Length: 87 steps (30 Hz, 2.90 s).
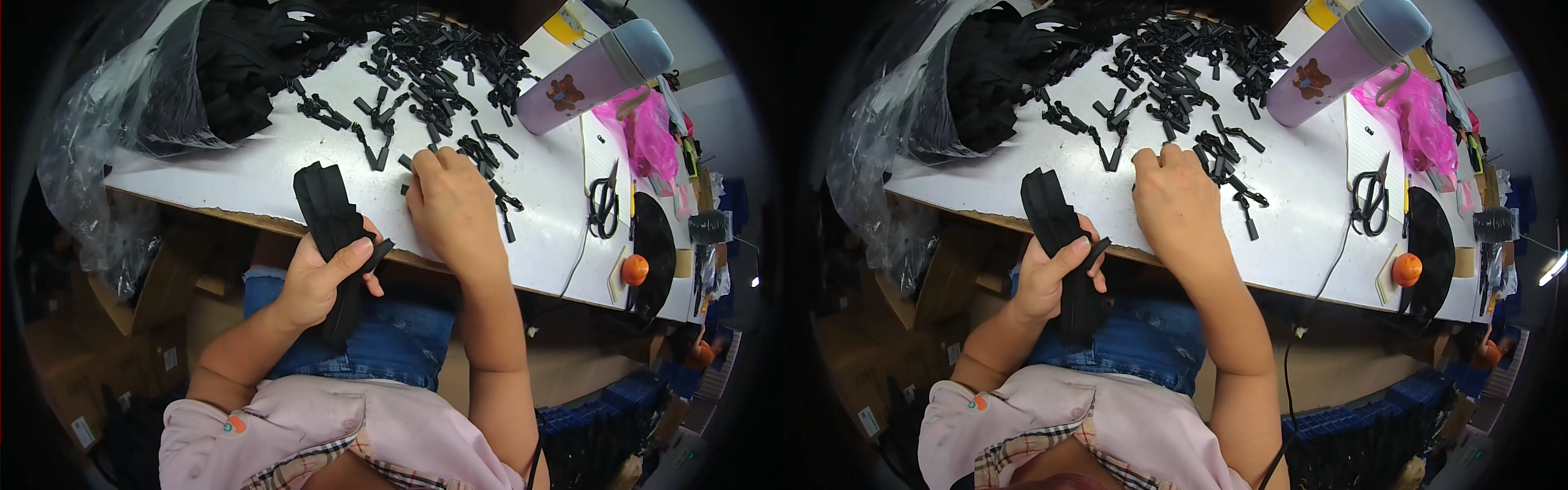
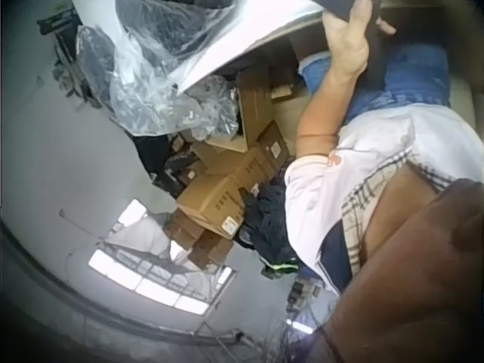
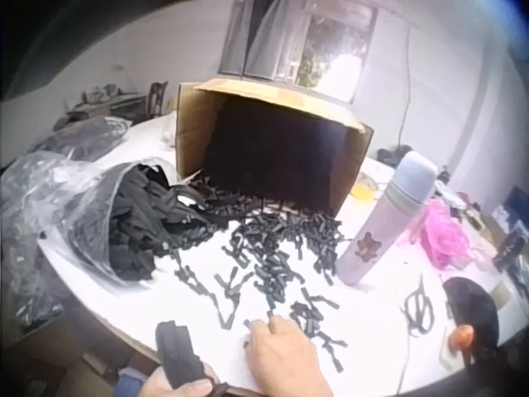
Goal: Manually attaching small plastic clips to black fabric webbing strips on a workbench.
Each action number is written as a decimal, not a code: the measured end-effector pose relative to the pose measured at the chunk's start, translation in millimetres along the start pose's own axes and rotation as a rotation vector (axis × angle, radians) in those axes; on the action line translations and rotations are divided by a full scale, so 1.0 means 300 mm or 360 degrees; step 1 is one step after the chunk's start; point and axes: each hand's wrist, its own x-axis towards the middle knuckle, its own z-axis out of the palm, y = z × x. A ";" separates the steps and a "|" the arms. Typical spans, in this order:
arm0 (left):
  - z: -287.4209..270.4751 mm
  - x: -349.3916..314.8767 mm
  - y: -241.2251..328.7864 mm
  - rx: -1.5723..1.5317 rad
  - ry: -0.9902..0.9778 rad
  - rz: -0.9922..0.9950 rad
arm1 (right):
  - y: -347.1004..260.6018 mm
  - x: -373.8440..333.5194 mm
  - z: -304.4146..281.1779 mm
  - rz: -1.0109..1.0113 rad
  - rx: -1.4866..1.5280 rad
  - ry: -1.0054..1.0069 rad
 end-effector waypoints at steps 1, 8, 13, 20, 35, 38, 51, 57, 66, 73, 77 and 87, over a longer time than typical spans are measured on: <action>0.002 -0.002 0.003 -0.0005 -0.0004 -0.0002 | 0.007 -0.004 -0.008 0.0020 -0.0004 -0.0034; 0.019 -0.001 -0.006 0.0369 0.0064 -0.0066 | 0.073 -0.036 -0.025 0.0157 0.0414 0.0343; 0.029 0.007 -0.031 0.0578 0.0128 0.0221 | 0.083 -0.105 -0.038 0.0445 0.1025 0.0476; 0.051 0.025 -0.046 0.0626 0.0051 0.0400 | -0.040 -0.217 -0.030 0.0436 0.1759 0.0322; 0.055 0.017 -0.049 0.0712 0.0207 0.0628 | -0.056 -0.241 0.009 0.0207 0.1716 0.0344; 0.052 0.020 -0.045 0.0730 0.0152 0.0723 | -0.082 -0.260 0.030 0.0584 0.2288 0.0351; 0.065 0.005 0.005 0.0280 0.0010 0.0221 | -0.051 -0.244 0.025 0.0519 0.2705 0.0153; 0.042 0.015 0.001 0.0636 -0.0132 0.0423 | -0.025 -0.237 -0.005 0.0761 0.3068 -0.0330; 0.046 0.015 -0.007 0.0672 -0.0092 0.0563 | -0.081 -0.270 0.034 0.0434 0.2370 0.0211; 0.045 0.004 0.032 0.0673 -0.0138 0.0180 | -0.054 -0.283 0.018 0.0625 0.2735 -0.0166; 0.037 0.008 0.029 0.0644 -0.0212 0.0254 | -0.060 -0.292 0.045 0.0395 0.2334 0.0109; 0.039 -0.003 0.004 0.0847 -0.0058 0.0461 | -0.034 -0.245 -0.002 0.0203 0.1995 -0.0029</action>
